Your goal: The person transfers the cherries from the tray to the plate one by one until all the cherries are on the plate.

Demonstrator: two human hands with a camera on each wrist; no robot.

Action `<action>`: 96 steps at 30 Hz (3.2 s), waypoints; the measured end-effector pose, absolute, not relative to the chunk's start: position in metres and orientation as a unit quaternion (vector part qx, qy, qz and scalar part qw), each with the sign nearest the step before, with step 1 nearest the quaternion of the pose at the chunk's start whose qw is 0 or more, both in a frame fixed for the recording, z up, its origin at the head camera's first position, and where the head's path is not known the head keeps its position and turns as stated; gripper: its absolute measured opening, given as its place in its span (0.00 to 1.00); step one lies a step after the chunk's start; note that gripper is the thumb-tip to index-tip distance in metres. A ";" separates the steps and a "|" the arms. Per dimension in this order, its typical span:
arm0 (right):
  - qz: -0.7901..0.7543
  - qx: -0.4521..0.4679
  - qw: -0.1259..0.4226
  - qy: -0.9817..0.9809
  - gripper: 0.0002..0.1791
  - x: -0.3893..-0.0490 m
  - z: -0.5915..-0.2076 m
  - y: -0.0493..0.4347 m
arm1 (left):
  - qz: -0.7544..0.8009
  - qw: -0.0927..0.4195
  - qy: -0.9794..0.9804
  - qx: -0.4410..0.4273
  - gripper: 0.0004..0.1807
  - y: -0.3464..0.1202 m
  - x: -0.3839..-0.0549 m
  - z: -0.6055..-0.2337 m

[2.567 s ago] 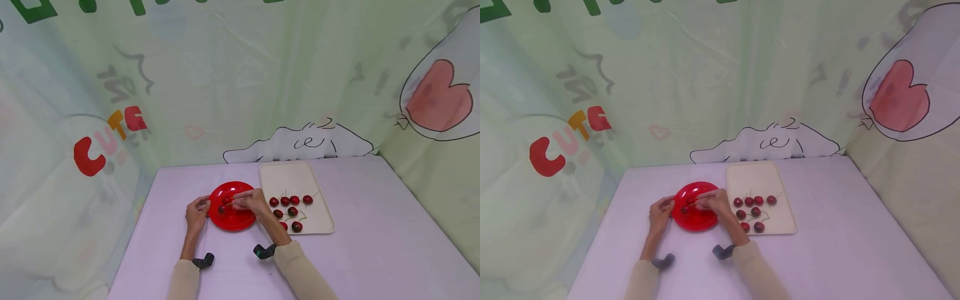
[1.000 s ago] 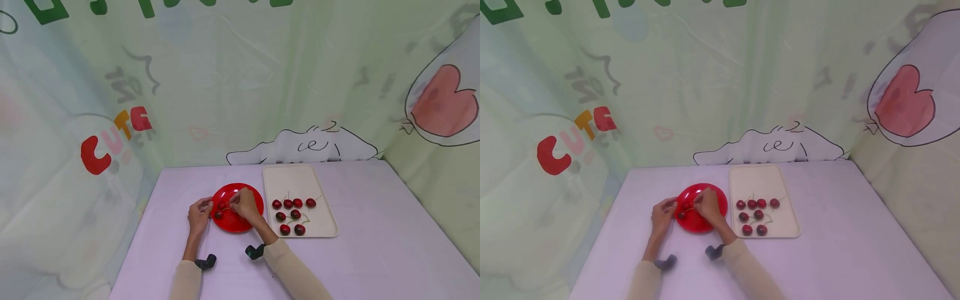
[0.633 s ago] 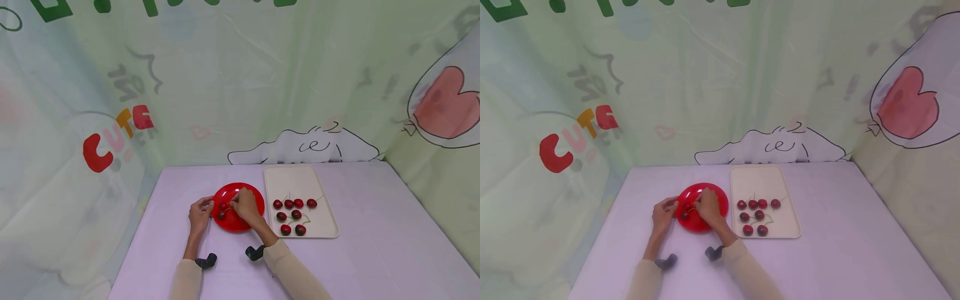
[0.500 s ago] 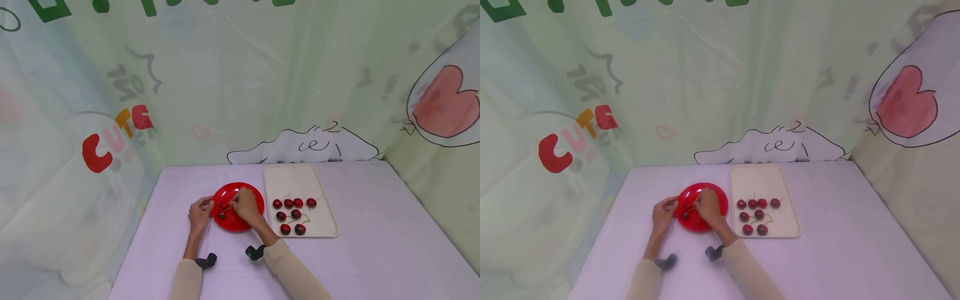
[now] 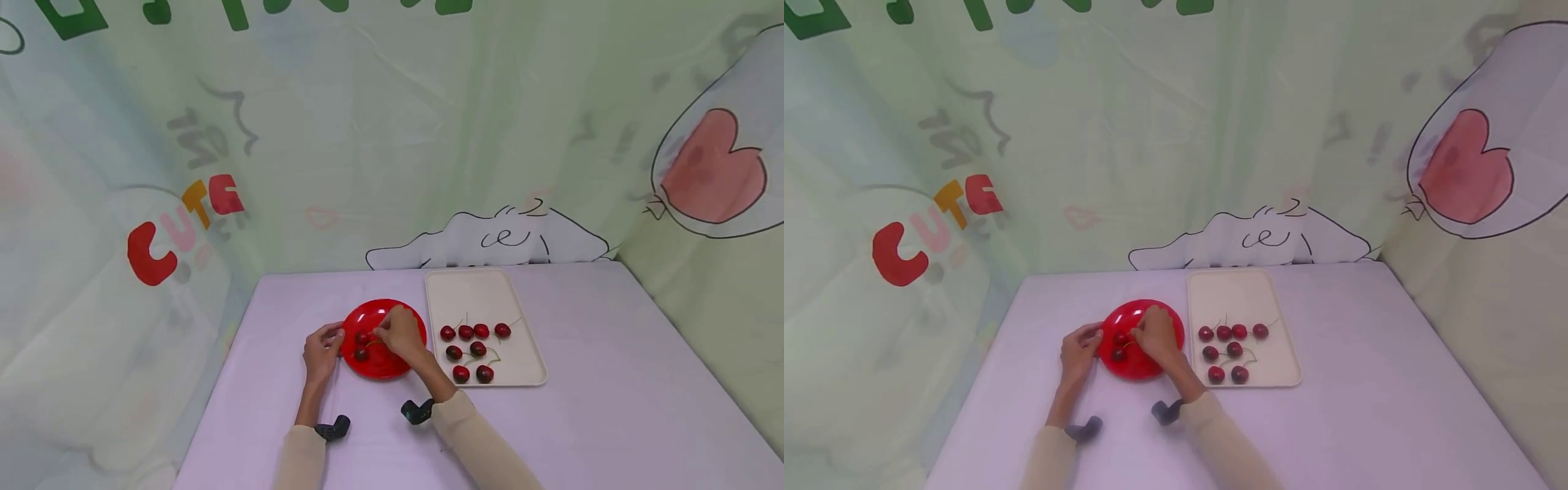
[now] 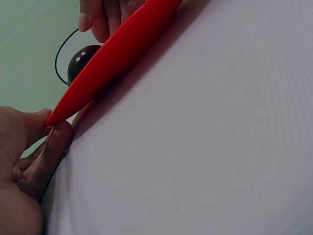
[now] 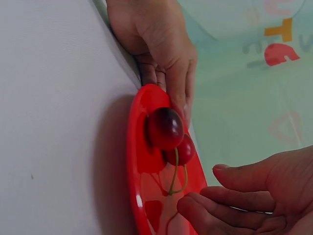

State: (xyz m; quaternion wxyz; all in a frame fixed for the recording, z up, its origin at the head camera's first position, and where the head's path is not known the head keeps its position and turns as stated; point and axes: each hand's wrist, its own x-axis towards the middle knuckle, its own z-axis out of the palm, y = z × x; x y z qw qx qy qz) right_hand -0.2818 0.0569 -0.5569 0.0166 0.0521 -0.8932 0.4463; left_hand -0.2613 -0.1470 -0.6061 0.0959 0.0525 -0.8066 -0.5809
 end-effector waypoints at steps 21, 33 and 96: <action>0.499 0.021 0.072 -0.863 0.14 -0.238 -0.492 0.110 | -0.569 0.104 -0.813 0.057 0.15 -0.151 -0.257 -0.604; 0.475 -0.027 0.090 -0.875 0.12 -0.215 -0.493 0.172 | -0.565 0.098 -0.817 0.061 0.15 -0.148 -0.253 -0.604; 0.439 -0.189 0.075 -0.875 0.03 -0.177 -0.545 0.251 | -0.554 0.091 -0.825 0.063 0.17 -0.145 -0.247 -0.601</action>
